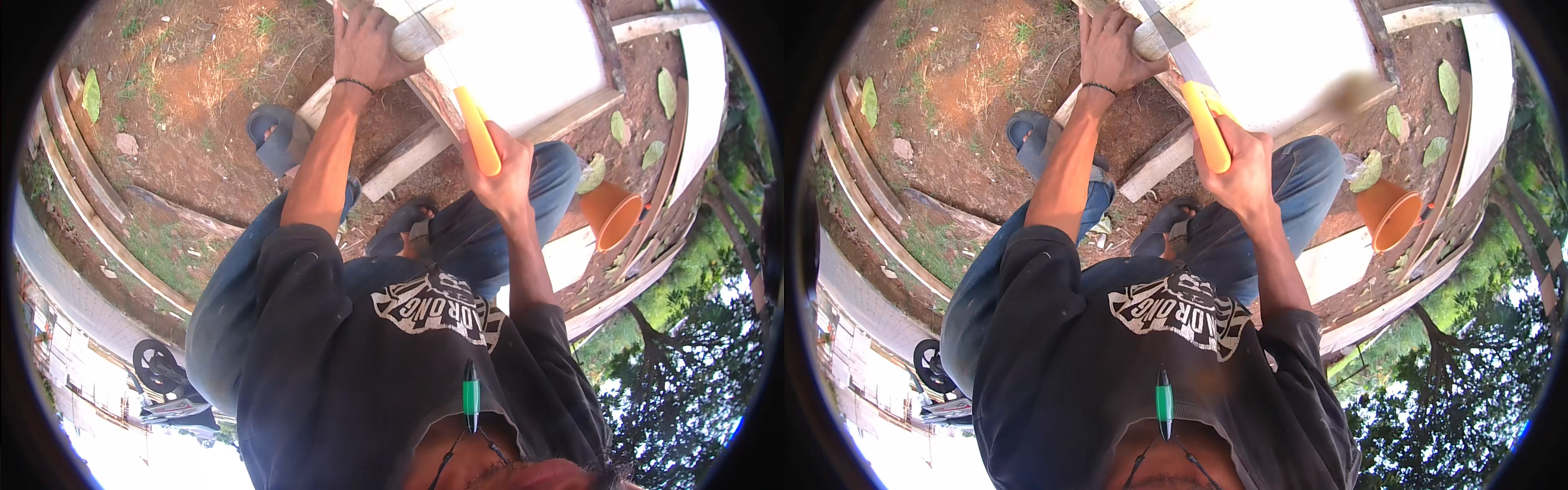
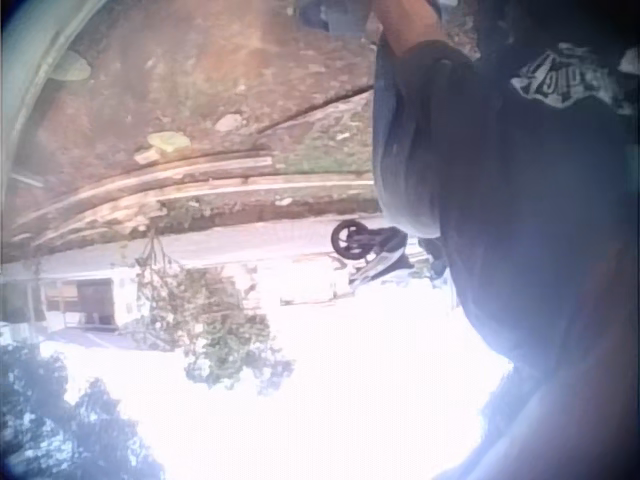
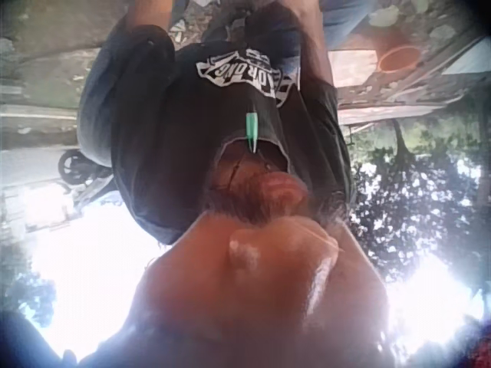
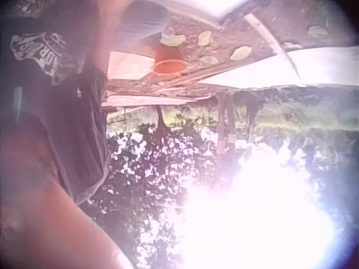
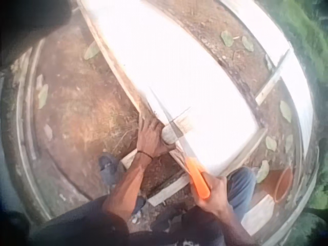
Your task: The person assembles a wooden frame on a white board outdoors. They use a hammer to drive nails into the frame, a hand saw to cut a wooden piece, and a utility knife to trim edges. The person repeatedly positions and secures wooden pieces to the frame.
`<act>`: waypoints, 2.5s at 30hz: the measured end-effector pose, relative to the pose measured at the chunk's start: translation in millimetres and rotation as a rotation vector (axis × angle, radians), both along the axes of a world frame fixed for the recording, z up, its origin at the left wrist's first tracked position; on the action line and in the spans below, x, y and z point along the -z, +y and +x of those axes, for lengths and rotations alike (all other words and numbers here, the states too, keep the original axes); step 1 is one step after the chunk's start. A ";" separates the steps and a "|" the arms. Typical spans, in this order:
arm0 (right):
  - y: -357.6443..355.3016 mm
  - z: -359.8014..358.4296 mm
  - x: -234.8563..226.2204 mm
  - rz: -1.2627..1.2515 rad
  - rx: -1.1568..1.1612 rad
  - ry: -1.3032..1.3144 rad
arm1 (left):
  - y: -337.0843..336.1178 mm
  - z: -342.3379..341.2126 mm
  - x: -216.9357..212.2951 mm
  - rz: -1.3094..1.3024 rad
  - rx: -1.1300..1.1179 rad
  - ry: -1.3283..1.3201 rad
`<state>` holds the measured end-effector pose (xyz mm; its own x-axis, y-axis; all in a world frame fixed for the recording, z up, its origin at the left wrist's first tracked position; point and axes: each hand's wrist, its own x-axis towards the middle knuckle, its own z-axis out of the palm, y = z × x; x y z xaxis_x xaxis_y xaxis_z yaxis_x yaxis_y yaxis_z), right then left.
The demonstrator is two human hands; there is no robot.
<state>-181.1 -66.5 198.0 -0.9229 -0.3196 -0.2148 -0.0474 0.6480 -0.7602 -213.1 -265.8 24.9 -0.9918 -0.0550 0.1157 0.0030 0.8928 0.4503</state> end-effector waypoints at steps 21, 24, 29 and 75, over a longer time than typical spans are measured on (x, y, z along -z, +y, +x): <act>31.3 23.6 -73.2 0.204 -0.078 -0.191 | -15.6 -6.2 -9.8 0.098 -0.093 -0.028; -2.3 -1.3 -29.0 0.115 -0.003 -0.107 | -13.0 -11.2 -7.5 0.116 -0.086 -0.143; 54.2 57.7 -127.0 0.215 -0.037 -0.113 | -12.0 0.3 -3.8 0.064 -0.107 -0.082; 26.8 6.4 -47.1 0.163 -0.118 -0.081 | -13.5 -14.8 -8.3 0.115 -0.092 0.055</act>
